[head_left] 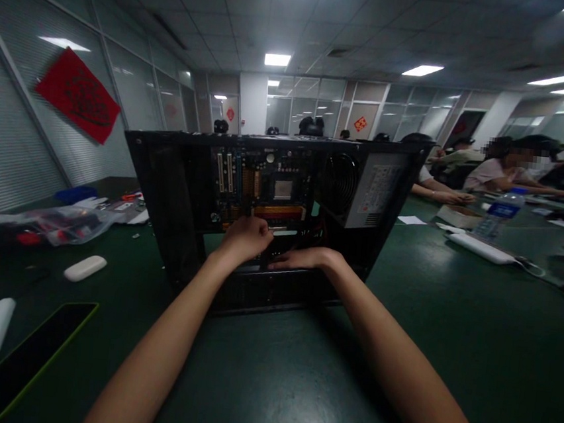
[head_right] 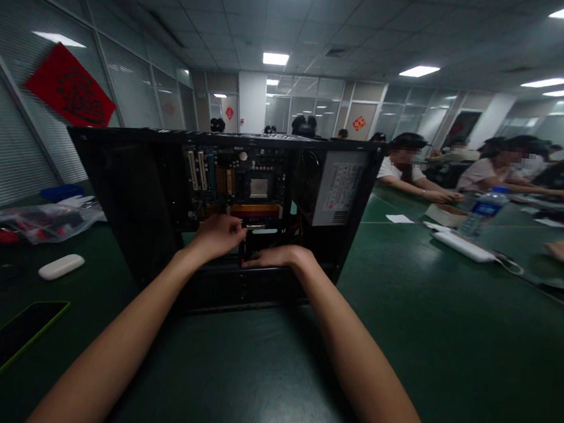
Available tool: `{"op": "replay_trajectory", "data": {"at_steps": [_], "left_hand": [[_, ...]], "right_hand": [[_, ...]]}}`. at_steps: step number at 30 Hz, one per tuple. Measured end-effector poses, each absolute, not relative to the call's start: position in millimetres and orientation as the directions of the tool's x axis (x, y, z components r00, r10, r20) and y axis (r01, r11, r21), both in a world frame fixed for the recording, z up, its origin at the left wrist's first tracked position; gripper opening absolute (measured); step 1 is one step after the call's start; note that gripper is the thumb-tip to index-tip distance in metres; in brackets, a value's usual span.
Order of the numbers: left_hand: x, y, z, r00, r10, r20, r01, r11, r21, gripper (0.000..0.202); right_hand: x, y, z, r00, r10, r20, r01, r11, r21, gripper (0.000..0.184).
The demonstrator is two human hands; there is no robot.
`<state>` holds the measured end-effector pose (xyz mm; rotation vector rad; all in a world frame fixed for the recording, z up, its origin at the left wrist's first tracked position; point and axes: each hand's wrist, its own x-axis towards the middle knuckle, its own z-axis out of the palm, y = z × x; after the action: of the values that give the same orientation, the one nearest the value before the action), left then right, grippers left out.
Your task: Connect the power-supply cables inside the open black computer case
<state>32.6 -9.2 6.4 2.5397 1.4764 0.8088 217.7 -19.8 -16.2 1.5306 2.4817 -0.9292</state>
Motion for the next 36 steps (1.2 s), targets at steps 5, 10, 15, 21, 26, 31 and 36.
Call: {"op": "replay_trajectory", "data": {"at_steps": [5,10,15,21,26,31,36], "left_hand": [[30,-9,12,0.416,0.795,0.441,0.735,-0.579,0.352,0.026],[26,-15,27,0.415,0.763,0.495,0.713,-0.611,0.343,0.026],[21,-30,47,0.406,0.752,0.519,0.697,-0.622,0.355,0.029],[14,-45,62,0.394,0.740,0.545,0.656,-0.642,0.397,0.029],[9,-54,71,0.389,0.735,0.556,0.619,-0.655,0.434,0.028],[4,-52,74,0.390,0.734,0.556,0.624,-0.655,0.427,0.024],[-2,-42,69,0.482,0.728,0.487,0.551,-0.684,0.478,0.026]], "right_hand": [[213,-27,-7,-0.505,0.778,-0.373,0.836,0.335,-0.434,0.073],[214,-26,-7,-0.462,0.773,-0.434,0.865,0.287,-0.411,0.075],[217,-20,-15,-0.423,0.805,-0.417,0.883,0.262,-0.389,0.070],[222,-17,-21,-0.468,0.857,-0.215,0.824,0.335,-0.457,0.055],[226,-20,-14,-0.342,0.932,0.122,0.671,0.333,-0.663,0.050],[224,-37,15,-0.137,0.938,0.318,0.409,0.346,-0.845,0.052],[218,-68,44,-0.142,0.917,0.374,0.080,0.387,-0.919,0.051]]}}
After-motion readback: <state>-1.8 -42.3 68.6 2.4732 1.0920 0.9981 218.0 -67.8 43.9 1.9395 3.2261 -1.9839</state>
